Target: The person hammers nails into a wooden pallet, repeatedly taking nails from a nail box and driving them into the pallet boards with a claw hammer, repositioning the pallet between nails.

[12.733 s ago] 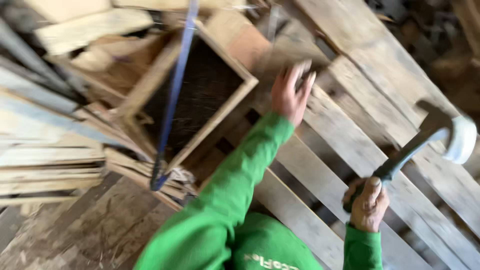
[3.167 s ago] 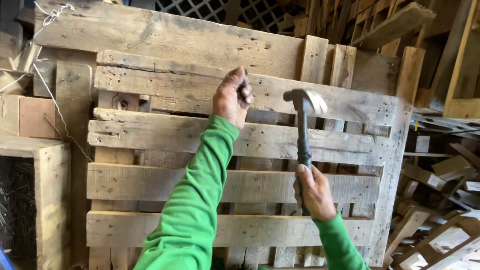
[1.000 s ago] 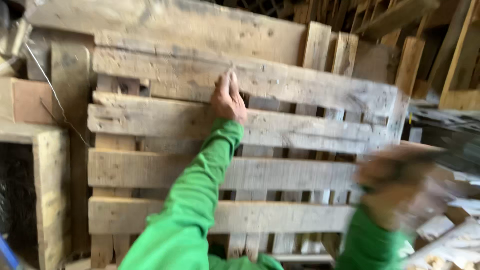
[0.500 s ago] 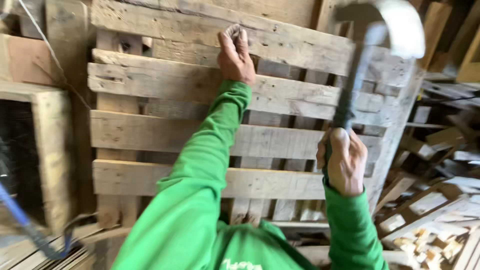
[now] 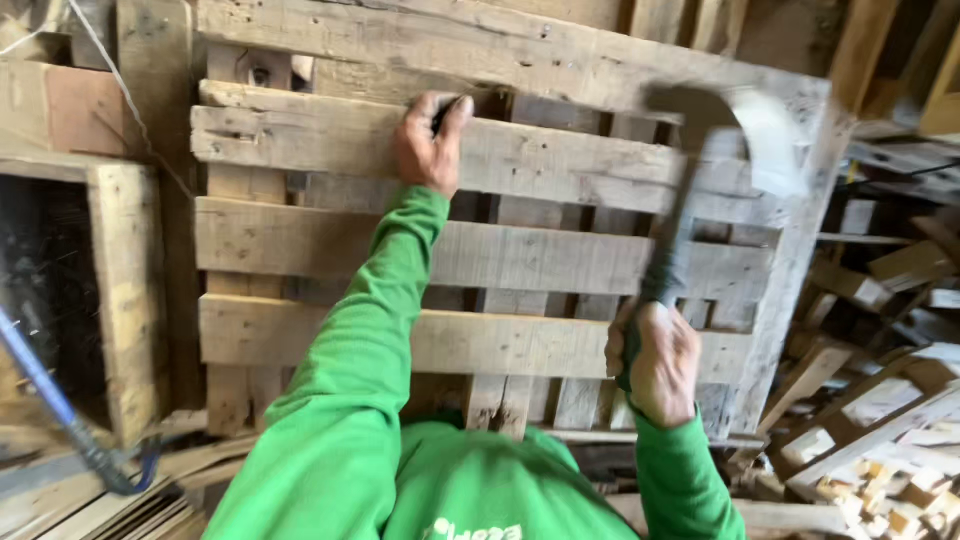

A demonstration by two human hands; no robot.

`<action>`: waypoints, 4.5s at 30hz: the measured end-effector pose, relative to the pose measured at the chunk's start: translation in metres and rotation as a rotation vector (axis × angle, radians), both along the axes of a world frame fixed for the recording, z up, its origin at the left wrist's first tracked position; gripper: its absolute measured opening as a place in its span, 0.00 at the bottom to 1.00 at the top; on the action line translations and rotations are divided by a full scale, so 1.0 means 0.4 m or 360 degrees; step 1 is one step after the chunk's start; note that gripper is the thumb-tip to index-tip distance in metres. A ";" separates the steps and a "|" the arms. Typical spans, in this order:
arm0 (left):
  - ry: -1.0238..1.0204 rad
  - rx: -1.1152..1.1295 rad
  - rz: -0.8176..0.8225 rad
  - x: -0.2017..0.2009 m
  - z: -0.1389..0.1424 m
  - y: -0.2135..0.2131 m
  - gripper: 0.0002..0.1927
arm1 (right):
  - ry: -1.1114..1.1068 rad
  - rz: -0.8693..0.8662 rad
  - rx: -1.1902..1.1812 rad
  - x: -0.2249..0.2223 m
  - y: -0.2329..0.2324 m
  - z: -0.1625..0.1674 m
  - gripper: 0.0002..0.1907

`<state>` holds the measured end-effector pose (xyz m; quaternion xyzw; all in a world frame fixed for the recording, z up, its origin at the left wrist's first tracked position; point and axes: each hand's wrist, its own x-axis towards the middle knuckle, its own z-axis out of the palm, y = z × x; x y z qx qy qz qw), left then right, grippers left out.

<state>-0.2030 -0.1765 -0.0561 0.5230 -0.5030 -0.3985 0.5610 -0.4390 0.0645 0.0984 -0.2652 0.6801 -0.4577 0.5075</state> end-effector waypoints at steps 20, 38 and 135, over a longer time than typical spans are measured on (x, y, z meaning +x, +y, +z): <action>-0.0668 -0.0146 0.0245 -0.038 0.022 0.022 0.05 | 0.0039 0.0170 0.0080 0.021 0.124 -0.231 0.15; -0.1564 -0.0159 0.0102 -0.090 -0.019 0.005 0.11 | -0.0029 0.0048 0.0455 0.019 0.093 -0.200 0.18; -0.0231 -0.0086 0.0385 -0.110 -0.052 -0.054 0.08 | 0.0586 0.1874 -0.0455 0.336 -0.891 -0.019 0.21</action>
